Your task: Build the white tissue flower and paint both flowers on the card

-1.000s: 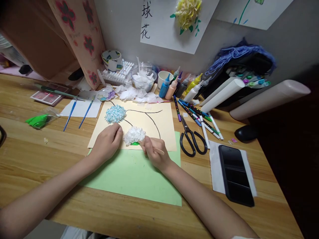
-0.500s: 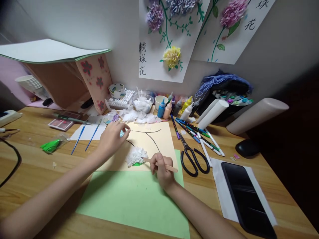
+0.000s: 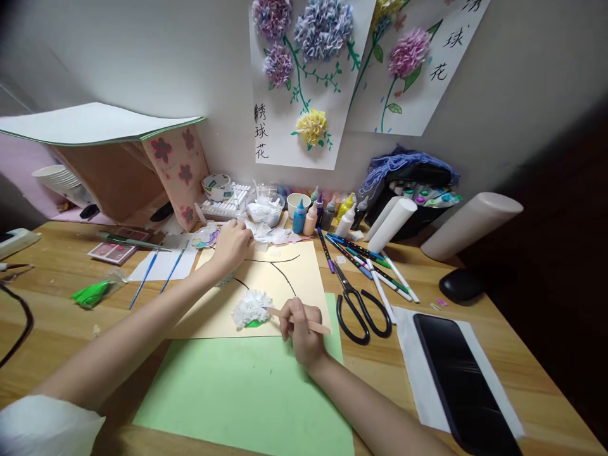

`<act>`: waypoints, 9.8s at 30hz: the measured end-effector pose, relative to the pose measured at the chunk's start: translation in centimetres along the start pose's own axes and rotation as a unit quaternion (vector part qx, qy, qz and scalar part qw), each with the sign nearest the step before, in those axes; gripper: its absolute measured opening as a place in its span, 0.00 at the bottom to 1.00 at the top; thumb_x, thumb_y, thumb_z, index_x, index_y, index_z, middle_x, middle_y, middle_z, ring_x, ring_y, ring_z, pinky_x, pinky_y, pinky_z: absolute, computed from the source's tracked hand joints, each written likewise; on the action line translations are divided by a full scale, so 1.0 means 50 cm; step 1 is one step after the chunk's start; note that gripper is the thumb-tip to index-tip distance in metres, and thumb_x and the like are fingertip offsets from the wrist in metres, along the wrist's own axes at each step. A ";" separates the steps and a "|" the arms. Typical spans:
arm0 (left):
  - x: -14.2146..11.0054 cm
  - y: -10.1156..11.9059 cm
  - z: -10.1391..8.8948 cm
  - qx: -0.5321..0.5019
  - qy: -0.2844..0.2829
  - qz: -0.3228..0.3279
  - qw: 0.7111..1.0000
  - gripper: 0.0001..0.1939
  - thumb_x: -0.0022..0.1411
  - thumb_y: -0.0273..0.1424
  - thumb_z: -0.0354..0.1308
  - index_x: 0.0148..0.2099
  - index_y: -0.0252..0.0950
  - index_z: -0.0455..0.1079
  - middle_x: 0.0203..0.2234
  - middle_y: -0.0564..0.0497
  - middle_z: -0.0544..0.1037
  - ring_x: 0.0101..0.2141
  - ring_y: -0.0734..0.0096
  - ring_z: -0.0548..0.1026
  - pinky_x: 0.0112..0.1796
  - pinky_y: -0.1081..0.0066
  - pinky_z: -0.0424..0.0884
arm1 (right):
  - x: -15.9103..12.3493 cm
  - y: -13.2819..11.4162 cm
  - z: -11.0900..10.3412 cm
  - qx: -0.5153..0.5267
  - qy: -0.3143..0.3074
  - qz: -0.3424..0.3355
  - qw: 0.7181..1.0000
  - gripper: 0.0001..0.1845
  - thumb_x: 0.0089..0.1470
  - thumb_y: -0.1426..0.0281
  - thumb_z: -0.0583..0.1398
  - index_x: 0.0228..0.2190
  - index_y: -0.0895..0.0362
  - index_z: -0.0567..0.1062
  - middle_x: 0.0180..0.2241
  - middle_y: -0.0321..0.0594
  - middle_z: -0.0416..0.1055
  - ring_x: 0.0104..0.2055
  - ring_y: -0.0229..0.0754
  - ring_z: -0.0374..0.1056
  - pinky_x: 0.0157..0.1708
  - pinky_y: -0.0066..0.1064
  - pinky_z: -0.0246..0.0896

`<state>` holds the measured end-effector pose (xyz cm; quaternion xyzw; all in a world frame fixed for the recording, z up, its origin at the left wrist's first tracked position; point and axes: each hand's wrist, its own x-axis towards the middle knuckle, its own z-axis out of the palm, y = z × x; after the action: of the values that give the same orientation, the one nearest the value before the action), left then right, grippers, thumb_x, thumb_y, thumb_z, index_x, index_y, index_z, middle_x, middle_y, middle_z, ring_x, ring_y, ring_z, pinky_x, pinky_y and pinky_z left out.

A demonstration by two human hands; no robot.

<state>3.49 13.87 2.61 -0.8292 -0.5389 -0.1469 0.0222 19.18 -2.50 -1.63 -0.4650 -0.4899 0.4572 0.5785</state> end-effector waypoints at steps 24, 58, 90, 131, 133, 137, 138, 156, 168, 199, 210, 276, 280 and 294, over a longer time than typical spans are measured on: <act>-0.203 0.039 -0.124 -0.406 -0.105 -0.096 0.903 0.04 0.54 0.32 0.62 0.29 0.37 0.75 0.26 0.53 0.79 0.26 0.71 0.71 0.28 0.72 0.62 | -0.009 0.007 -0.012 -0.032 -0.125 -0.007 0.992 0.30 0.61 0.55 0.45 0.14 0.57 0.65 0.11 0.32 0.57 0.13 0.31 0.52 0.15 0.26 0.45; -0.314 0.081 -0.037 -0.267 -0.046 -0.072 0.960 0.10 0.65 0.31 0.49 0.30 0.37 0.63 0.25 0.53 0.69 0.32 0.67 0.65 0.33 0.68 0.60 | -0.011 0.001 -0.008 -0.189 -0.170 -0.172 0.952 0.23 0.64 0.70 0.43 0.18 0.55 0.62 0.16 0.33 0.60 0.18 0.32 0.57 0.23 0.28 0.55; -0.314 0.072 -0.026 -0.279 -0.061 -0.149 0.947 0.17 0.65 0.31 0.43 0.23 0.39 0.48 0.18 0.56 0.57 0.23 0.70 0.59 0.27 0.69 0.53 | -0.020 -0.003 -0.002 -0.201 -0.181 -0.264 0.926 0.22 0.62 0.71 0.44 0.17 0.54 0.60 0.14 0.34 0.58 0.16 0.35 0.54 0.20 0.31 0.50; -0.062 0.042 -0.013 -0.015 0.006 -0.013 1.000 0.09 0.56 0.32 0.61 0.37 0.32 0.70 0.35 0.40 0.72 0.42 0.51 0.66 0.38 0.61 0.64 | 0.009 -0.011 0.004 0.028 0.024 0.054 0.998 0.32 0.56 0.47 0.45 0.12 0.55 0.61 0.06 0.33 0.56 0.10 0.32 0.50 0.11 0.25 0.43; -0.046 0.045 0.003 -0.007 0.004 -0.009 1.000 0.07 0.55 0.28 0.61 0.38 0.32 0.70 0.35 0.41 0.72 0.42 0.52 0.66 0.37 0.62 0.64 | 0.009 -0.010 0.005 0.031 0.023 0.059 0.998 0.32 0.56 0.47 0.46 0.12 0.55 0.61 0.06 0.33 0.56 0.10 0.32 0.50 0.12 0.25 0.43; -0.036 0.046 0.010 -0.012 0.005 0.018 1.000 0.08 0.55 0.21 0.57 0.38 0.36 0.72 0.36 0.42 0.72 0.42 0.54 0.66 0.35 0.64 0.64 | 0.010 -0.010 0.006 0.041 0.018 0.066 0.997 0.32 0.55 0.47 0.46 0.11 0.55 0.61 0.07 0.33 0.56 0.10 0.32 0.50 0.12 0.25 0.43; -0.034 0.045 0.008 -0.016 0.003 0.027 0.999 0.09 0.55 0.20 0.56 0.37 0.36 0.72 0.35 0.42 0.72 0.42 0.54 0.67 0.35 0.63 0.63 | 0.010 -0.010 0.006 0.043 0.018 0.064 0.997 0.32 0.55 0.47 0.47 0.11 0.55 0.61 0.07 0.33 0.56 0.11 0.32 0.51 0.13 0.25 0.43; -0.115 0.039 -0.086 -0.297 -0.015 -0.052 0.953 0.11 0.61 0.36 0.54 0.33 0.34 0.73 0.29 0.50 0.78 0.28 0.70 0.72 0.28 0.72 0.64 | 0.015 -0.001 -0.013 -0.024 -0.072 0.087 0.993 0.34 0.57 0.48 0.45 0.10 0.56 0.61 0.07 0.29 0.49 0.09 0.29 0.47 0.11 0.26 0.38; -0.302 0.138 -0.066 -0.306 -0.137 -0.083 0.938 0.06 0.61 0.32 0.56 0.34 0.39 0.72 0.31 0.52 0.75 0.35 0.66 0.70 0.34 0.68 0.64 | 0.008 -0.004 -0.034 0.008 0.016 -0.018 1.000 0.33 0.61 0.55 0.43 0.08 0.55 0.57 0.07 0.31 0.47 0.12 0.31 0.45 0.15 0.29 0.39; -0.325 0.112 -0.015 -0.164 0.052 0.103 0.980 0.05 0.62 0.29 0.54 0.40 0.36 0.69 0.20 0.55 0.72 0.23 0.74 0.69 0.27 0.73 0.60 | 0.021 -0.006 -0.045 0.053 -0.033 0.037 0.997 0.33 0.59 0.52 0.45 0.08 0.54 0.58 0.06 0.30 0.47 0.08 0.31 0.43 0.11 0.30 0.31; -0.315 0.156 -0.031 -0.290 -0.049 -0.082 0.952 0.05 0.60 0.31 0.54 0.35 0.37 0.69 0.16 0.59 0.64 0.20 0.76 0.65 0.24 0.75 0.58 | 0.016 -0.019 -0.052 0.014 -0.111 0.063 0.992 0.35 0.58 0.51 0.46 0.07 0.55 0.59 0.06 0.31 0.48 0.09 0.30 0.44 0.12 0.28 0.35; -0.349 0.134 -0.007 -0.129 -0.073 0.150 0.977 0.16 0.63 0.28 0.48 0.52 0.33 0.65 0.26 0.52 0.80 0.24 0.67 0.76 0.22 0.70 0.64 | 0.016 -0.007 -0.028 -0.135 -0.074 -0.060 0.986 0.33 0.63 0.56 0.43 0.10 0.55 0.59 0.11 0.32 0.54 0.14 0.31 0.53 0.17 0.27 0.49; -0.350 0.132 -0.006 -0.127 -0.067 0.162 0.976 0.17 0.63 0.28 0.48 0.53 0.31 0.65 0.29 0.52 0.80 0.25 0.66 0.77 0.22 0.69 0.66 | 0.021 -0.010 -0.022 -0.148 -0.073 -0.038 0.986 0.33 0.62 0.54 0.43 0.10 0.56 0.59 0.10 0.31 0.54 0.13 0.30 0.53 0.17 0.26 0.49; -0.348 0.132 -0.005 -0.122 -0.052 0.180 0.975 0.17 0.63 0.27 0.48 0.53 0.30 0.65 0.30 0.50 0.81 0.25 0.66 0.78 0.23 0.69 0.68 | 0.020 -0.011 -0.021 -0.096 -0.028 -0.007 0.995 0.32 0.62 0.55 0.47 0.10 0.56 0.60 0.08 0.30 0.53 0.11 0.30 0.51 0.14 0.26 0.48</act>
<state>2.85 -4.36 -0.99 -0.9155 -0.3593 -0.1616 -0.0812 20.38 -1.71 -1.03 -0.5020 -0.5510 0.4164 0.5206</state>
